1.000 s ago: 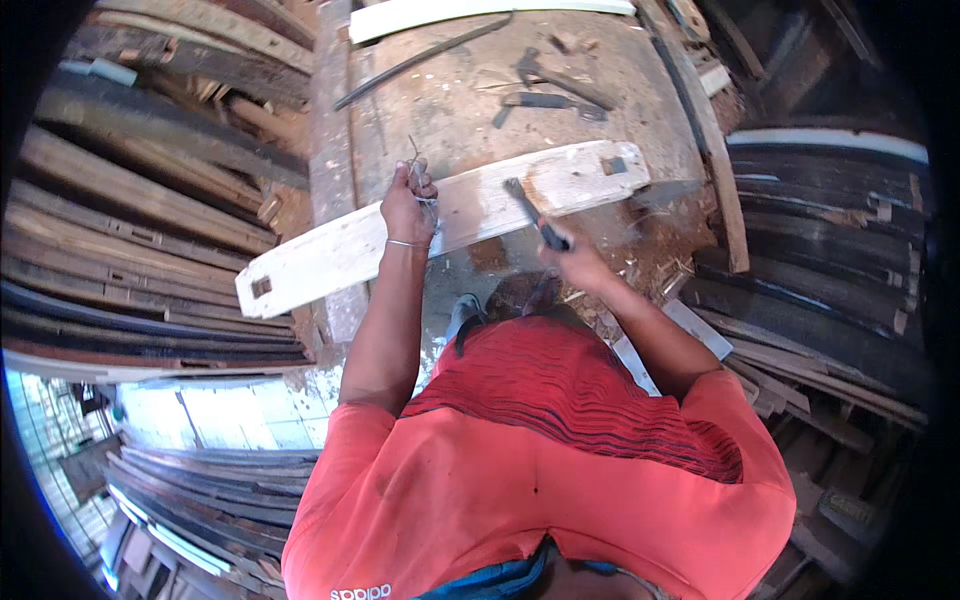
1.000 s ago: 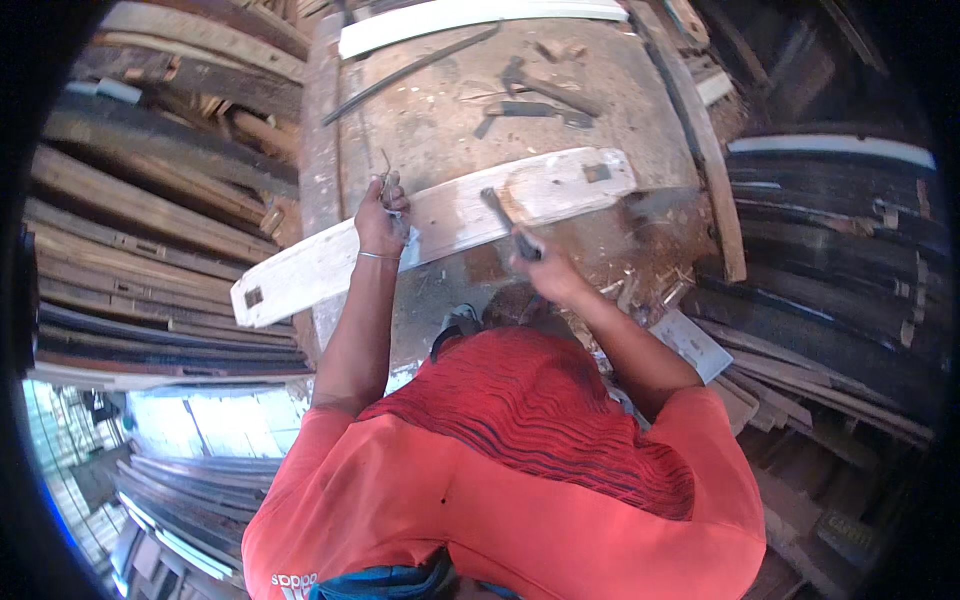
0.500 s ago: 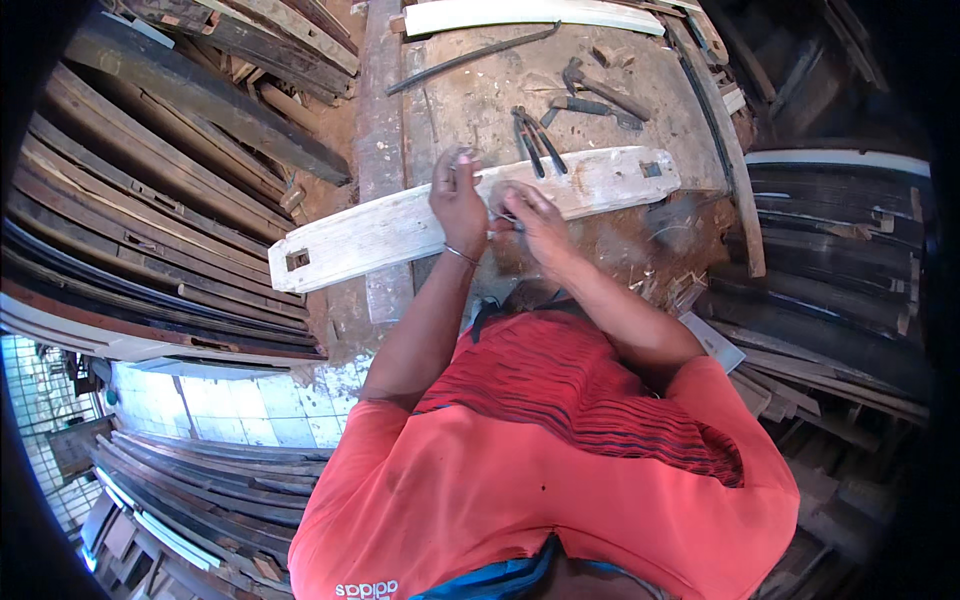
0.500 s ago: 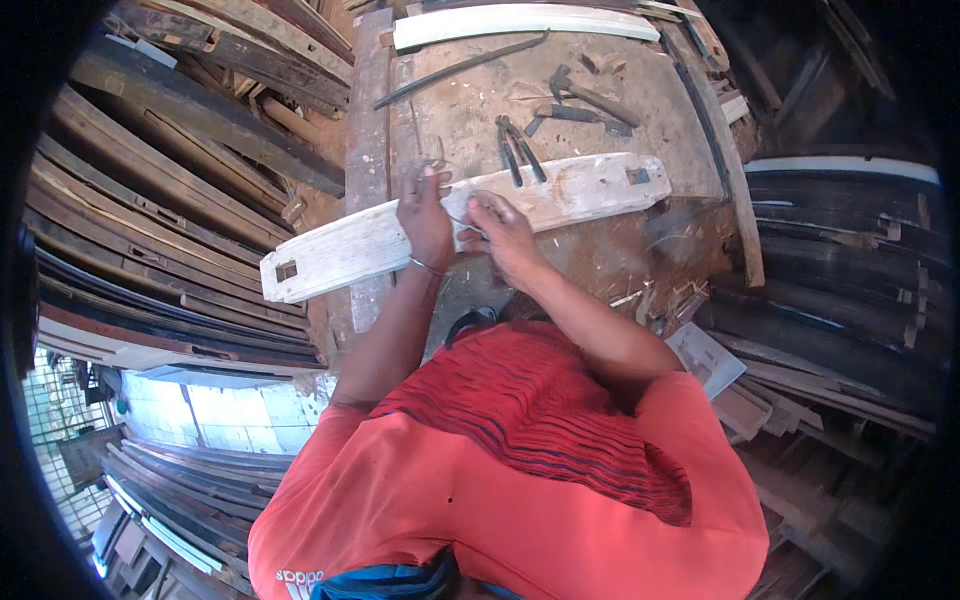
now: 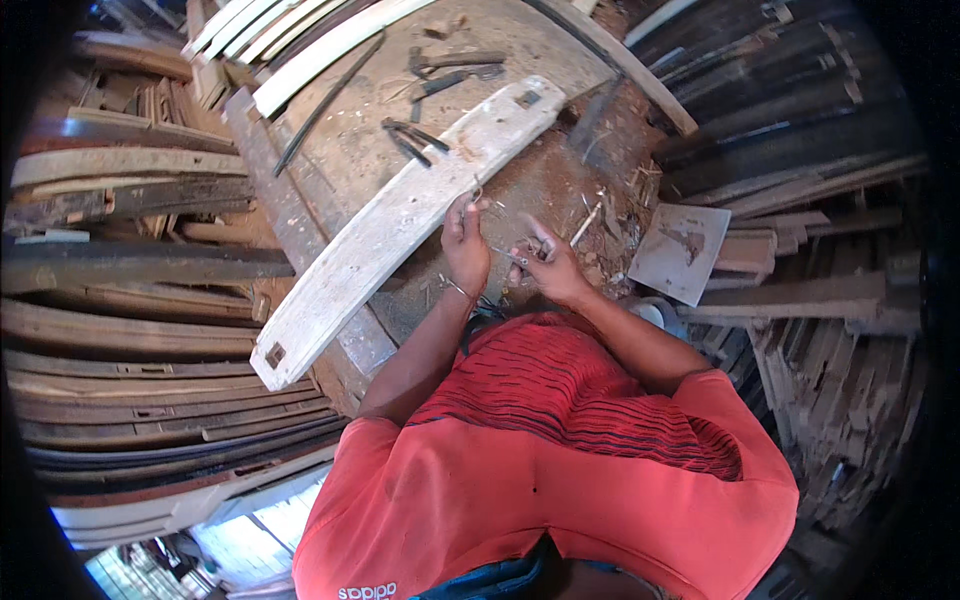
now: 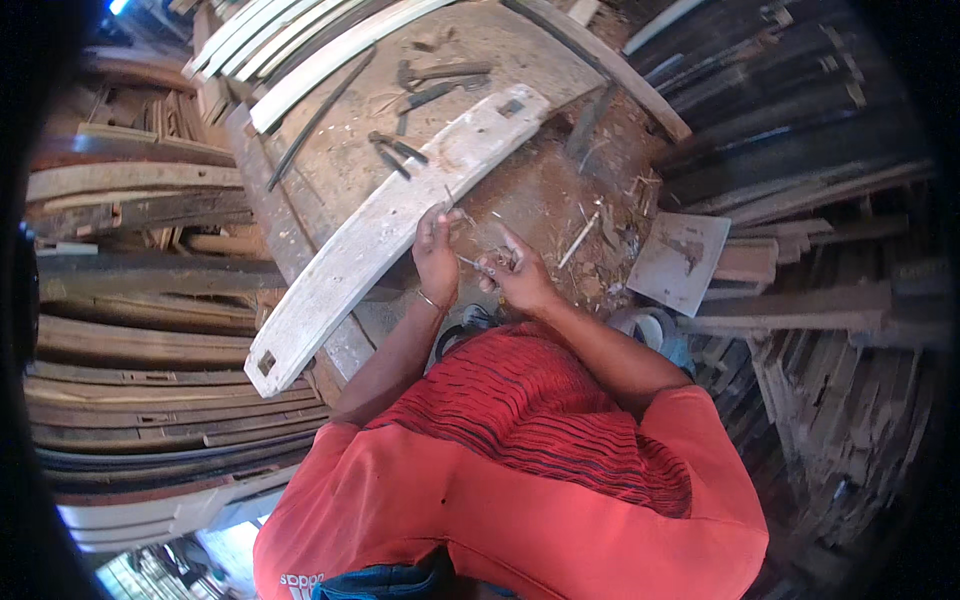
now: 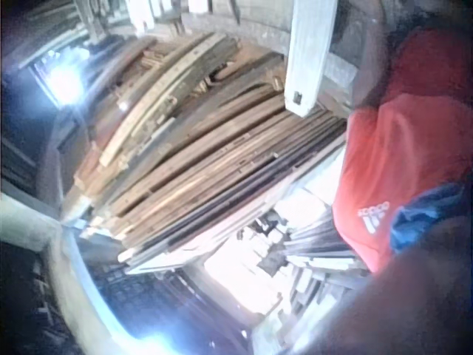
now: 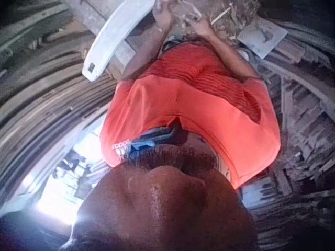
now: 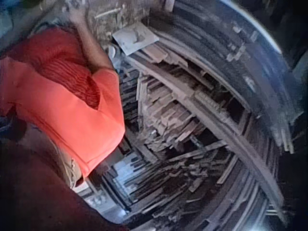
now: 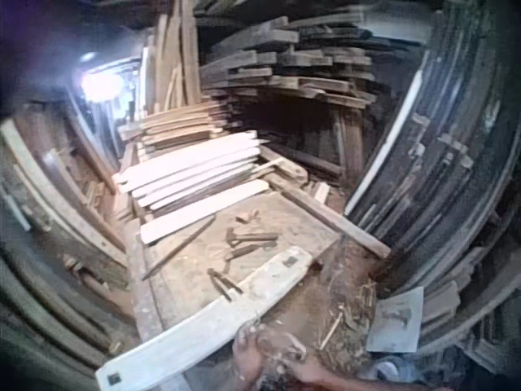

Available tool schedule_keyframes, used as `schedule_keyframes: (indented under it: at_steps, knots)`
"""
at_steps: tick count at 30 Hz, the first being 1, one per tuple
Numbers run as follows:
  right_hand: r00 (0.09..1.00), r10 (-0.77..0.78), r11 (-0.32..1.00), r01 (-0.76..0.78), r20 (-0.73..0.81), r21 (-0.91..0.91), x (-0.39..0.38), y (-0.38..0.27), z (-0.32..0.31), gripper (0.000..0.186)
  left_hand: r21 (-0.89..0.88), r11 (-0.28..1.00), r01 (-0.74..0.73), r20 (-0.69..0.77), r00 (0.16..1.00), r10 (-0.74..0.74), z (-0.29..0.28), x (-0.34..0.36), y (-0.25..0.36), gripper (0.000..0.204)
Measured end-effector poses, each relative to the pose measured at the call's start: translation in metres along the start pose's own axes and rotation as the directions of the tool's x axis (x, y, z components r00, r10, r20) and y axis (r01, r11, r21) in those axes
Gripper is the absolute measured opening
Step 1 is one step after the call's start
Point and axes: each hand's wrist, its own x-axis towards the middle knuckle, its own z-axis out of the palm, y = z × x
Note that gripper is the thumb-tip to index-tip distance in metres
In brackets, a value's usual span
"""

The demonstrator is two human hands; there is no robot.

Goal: The person marks a wooden board with a marker and square, saws into the wood, and then uses a hammer and chisel to carve out a section. They also use pliers to remove material from the wood.

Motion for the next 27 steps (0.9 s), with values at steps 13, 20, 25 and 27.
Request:
schedule_keyframes:
  at_steps: [13, 20, 25, 27]
  knots:
    - [0.885, -0.233, 0.886, 0.023, -0.402, -0.462, -0.173, 0.048, -0.119, 0.022, 0.491, 0.871, -0.02, 0.63, 0.699, -0.339, 0.05, -0.148, -0.075, 0.036]
    - [0.81, -0.293, 0.612, -0.249, -0.508, -0.75, -0.291, 0.173, -0.24, 0.025, 0.654, 0.754, -0.064, 0.66, 0.535, -0.528, -0.044, -0.202, -0.157, 0.037]
    - [0.638, 0.026, 0.476, -0.685, -0.77, -0.552, -0.355, 0.251, -0.338, 0.032, 0.645, 0.568, 0.512, 0.165, 0.632, -0.757, -0.094, -0.218, -0.12, 0.027]
    - [0.601, -0.025, 0.517, -0.676, -0.799, -0.525, -0.355, 0.227, -0.351, 0.035, 0.628, 0.528, 0.572, 0.038, 0.654, -0.755, -0.118, -0.225, -0.116, 0.028]
